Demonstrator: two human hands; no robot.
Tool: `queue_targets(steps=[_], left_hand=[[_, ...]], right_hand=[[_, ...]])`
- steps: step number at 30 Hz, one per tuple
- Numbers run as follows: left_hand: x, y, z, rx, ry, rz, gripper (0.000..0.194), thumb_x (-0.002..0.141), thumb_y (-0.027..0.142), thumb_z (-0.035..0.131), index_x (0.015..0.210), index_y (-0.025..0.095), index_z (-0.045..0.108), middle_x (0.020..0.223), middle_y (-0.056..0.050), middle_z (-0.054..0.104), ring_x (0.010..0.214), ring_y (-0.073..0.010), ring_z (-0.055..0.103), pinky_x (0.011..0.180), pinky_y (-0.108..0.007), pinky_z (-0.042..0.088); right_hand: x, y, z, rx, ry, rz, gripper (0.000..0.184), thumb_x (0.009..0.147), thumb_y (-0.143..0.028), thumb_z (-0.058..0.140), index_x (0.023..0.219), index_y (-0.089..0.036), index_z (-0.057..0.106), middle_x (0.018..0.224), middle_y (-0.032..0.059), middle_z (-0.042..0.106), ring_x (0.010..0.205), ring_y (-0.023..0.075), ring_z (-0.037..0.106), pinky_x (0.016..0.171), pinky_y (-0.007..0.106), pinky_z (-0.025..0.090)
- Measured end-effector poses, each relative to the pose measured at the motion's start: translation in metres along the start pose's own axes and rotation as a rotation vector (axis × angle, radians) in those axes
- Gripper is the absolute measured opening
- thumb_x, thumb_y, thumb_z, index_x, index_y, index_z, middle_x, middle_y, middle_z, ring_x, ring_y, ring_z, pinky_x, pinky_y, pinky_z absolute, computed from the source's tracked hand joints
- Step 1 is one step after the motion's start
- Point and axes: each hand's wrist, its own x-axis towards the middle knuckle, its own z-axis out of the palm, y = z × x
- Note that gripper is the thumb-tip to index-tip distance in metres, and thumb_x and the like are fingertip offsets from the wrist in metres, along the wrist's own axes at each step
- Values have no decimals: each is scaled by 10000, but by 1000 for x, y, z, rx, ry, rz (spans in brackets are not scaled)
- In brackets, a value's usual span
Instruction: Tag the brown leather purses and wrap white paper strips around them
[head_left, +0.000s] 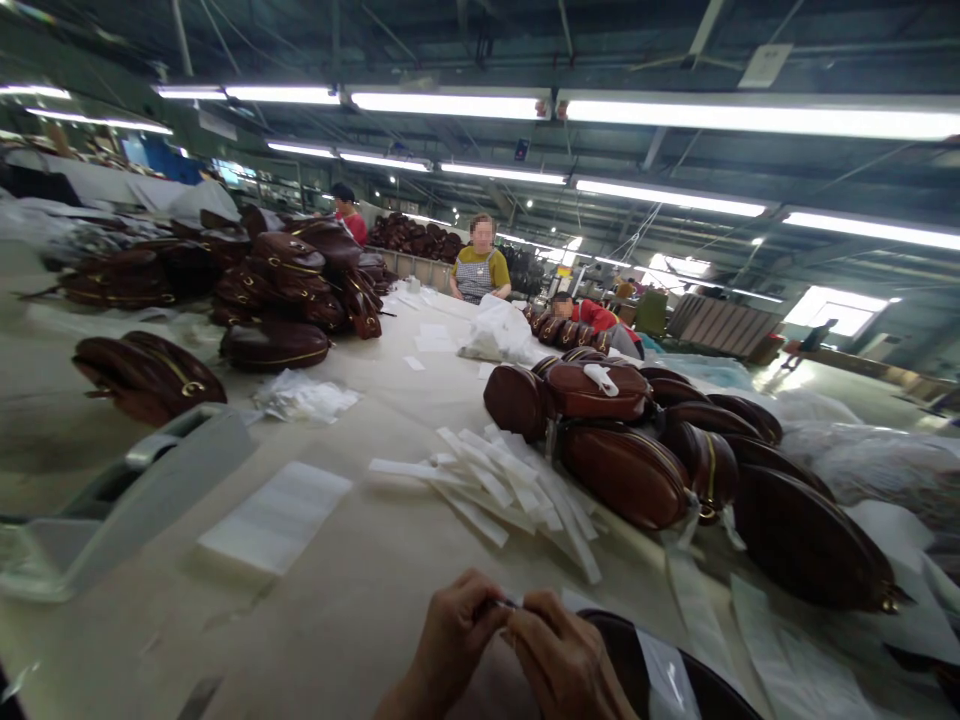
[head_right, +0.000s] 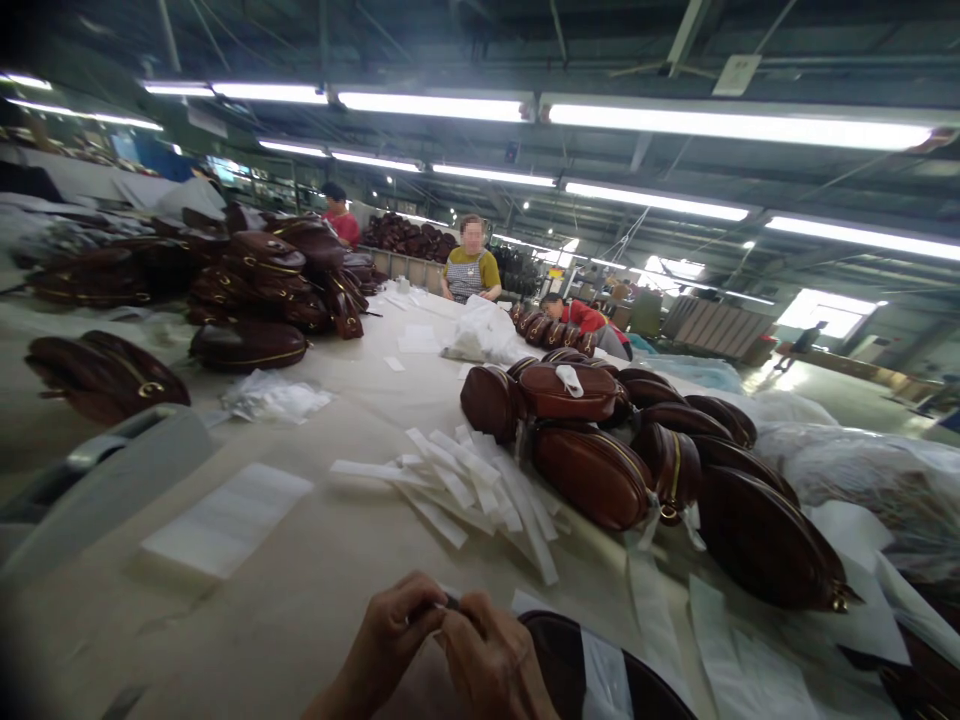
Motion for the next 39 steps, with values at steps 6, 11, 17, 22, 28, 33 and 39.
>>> queue_targets(steps=[6,11,17,22,28,33,39], left_hand=[[7,12,-11,-323,215,-156,223,631,333,758,588,164,619,477,-13,577,466,-123,472,490,-227,364],[17,14,-27,-573,526,-157,384,522,453,819,620,145,612,521,1,581,507,-103,478,507,-211,388],[15,18,-29,-785,319,-181,359,471,365,862,611,140,621,643,-5,613,505,-69,471,522,-203,410],[10,23,-24,-850,169,-184,330,505,345,853,674,141,656,749,-23,637,551,-75,503,564,-207,431],[17,13,-31,-819,385,-324,518,505,473,818,862,140,645,883,-52,663,618,-116,542,537,-226,436],[25,0,-40,-785,604,-362,513,432,470,820,761,140,604,725,2,646,544,-87,530,505,-198,405],[27,-2,-35,-668,616,-374,477,394,457,767,698,126,608,639,-20,646,477,-103,518,450,-215,359]], right_hand=[[-13,4,5,95,41,175,147,778,-90,414,777,-202,510,744,17,547,638,126,549,584,217,424],[-7,3,5,170,-36,278,140,826,-177,502,954,-199,555,833,24,598,707,141,603,639,221,454],[14,-8,9,269,-159,345,90,856,-216,522,906,-196,594,860,25,632,760,138,617,668,202,439],[26,-9,7,377,-114,512,325,914,-312,424,639,-177,533,580,-23,534,539,95,510,515,179,348],[37,-18,-2,342,-257,385,220,874,-199,474,705,-180,615,672,-9,605,593,102,563,540,177,377],[21,-29,-20,248,-390,239,206,771,-177,615,963,-235,661,1025,38,671,858,174,646,717,225,476],[-36,32,-89,85,-257,655,335,854,-323,471,1127,-199,619,1165,100,624,1092,245,560,968,372,401]])
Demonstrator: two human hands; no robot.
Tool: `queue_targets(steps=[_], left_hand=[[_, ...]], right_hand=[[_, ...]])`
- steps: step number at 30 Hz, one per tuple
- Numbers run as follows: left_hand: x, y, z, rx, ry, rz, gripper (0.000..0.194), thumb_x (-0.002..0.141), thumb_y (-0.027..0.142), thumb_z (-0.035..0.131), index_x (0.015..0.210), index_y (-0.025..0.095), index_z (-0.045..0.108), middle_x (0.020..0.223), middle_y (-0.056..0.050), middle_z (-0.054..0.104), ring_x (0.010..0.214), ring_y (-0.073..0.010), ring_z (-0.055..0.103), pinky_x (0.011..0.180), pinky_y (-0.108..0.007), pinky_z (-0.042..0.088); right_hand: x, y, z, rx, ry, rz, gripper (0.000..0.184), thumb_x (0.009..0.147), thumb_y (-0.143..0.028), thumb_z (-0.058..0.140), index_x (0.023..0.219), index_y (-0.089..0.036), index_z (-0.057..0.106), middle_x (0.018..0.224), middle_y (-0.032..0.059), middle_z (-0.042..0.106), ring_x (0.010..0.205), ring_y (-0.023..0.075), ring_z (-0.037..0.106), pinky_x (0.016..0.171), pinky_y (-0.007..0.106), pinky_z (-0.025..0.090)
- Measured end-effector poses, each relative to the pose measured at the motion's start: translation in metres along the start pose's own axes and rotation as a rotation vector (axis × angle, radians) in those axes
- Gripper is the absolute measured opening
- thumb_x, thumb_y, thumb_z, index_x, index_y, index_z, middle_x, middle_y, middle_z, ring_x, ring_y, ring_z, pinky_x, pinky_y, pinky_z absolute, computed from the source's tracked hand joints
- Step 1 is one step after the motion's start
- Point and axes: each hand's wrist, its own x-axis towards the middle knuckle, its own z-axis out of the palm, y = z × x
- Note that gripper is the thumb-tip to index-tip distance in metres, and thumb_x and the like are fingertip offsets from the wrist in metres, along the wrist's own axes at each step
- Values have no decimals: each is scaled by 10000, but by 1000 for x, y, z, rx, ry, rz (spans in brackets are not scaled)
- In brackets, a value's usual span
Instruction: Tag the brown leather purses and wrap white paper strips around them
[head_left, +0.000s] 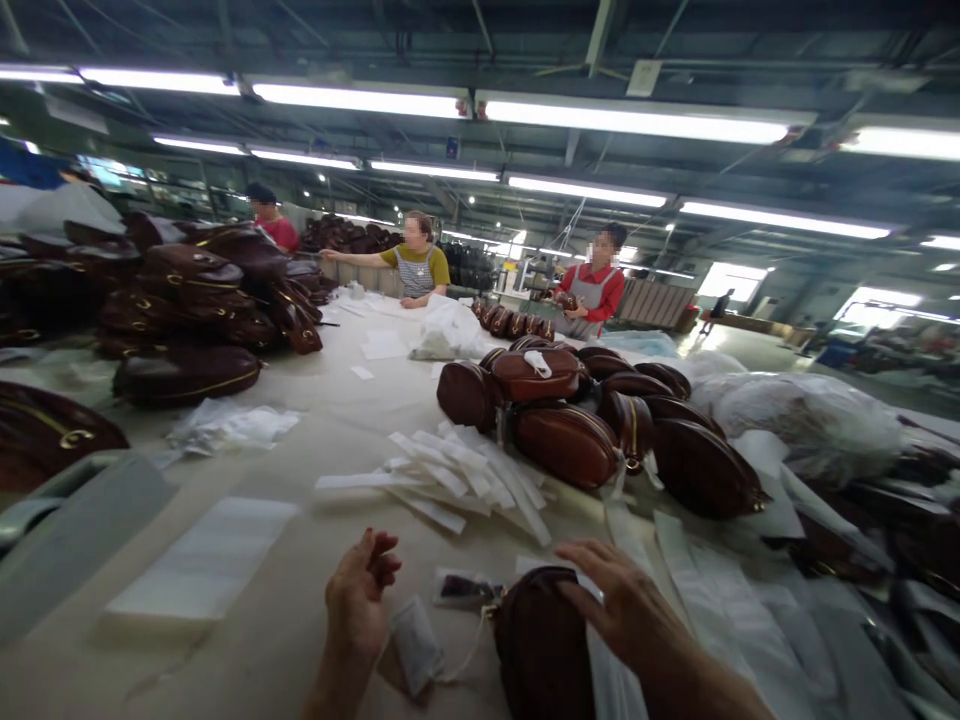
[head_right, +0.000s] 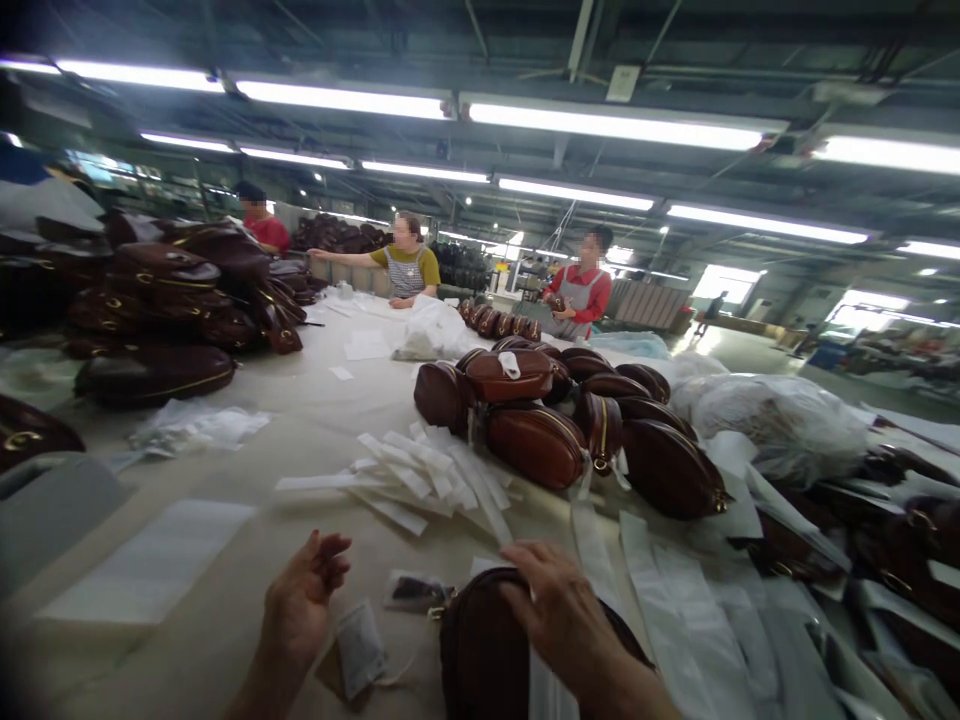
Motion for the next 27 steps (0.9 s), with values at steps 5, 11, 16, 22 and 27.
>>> queue_targets(steps=[5,11,16,22,27], left_hand=[[-2,-1,4,37,-1,-46,440,357,417,757,656,130,609,590,-15,642,449,-100,504,440,-207,349],[-2,-11,0,191,-83,50,494,336,458,786,663,122,629,630,-20,650,464,-105,503,441,-219,356],[2,-14,-5,231,-111,85,513,341,486,792,669,121,639,660,-29,652,482,-116,513,442,-227,368],[4,-15,-7,260,-125,72,525,346,491,786,693,124,644,665,-30,653,482,-112,516,437,-218,379],[5,-17,-7,288,-131,93,468,387,466,768,690,132,643,674,-36,656,482,-115,520,432,-220,384]], right_hand=[[-20,83,-17,27,-167,333,465,847,-490,341,1035,-181,632,1088,121,658,1053,278,585,927,381,412],[-32,109,-6,332,-195,325,605,799,-665,297,929,-192,652,1022,86,675,1014,270,587,922,349,407],[-37,115,-8,503,-179,448,671,703,-714,464,1068,-177,632,1057,95,653,1028,282,570,917,365,404],[-57,114,-13,815,-252,640,1035,501,-413,717,1407,-129,306,1004,86,629,983,261,593,858,335,422],[-70,95,-14,881,-283,619,738,458,-249,673,1182,-177,556,863,18,644,895,230,587,803,309,425]])
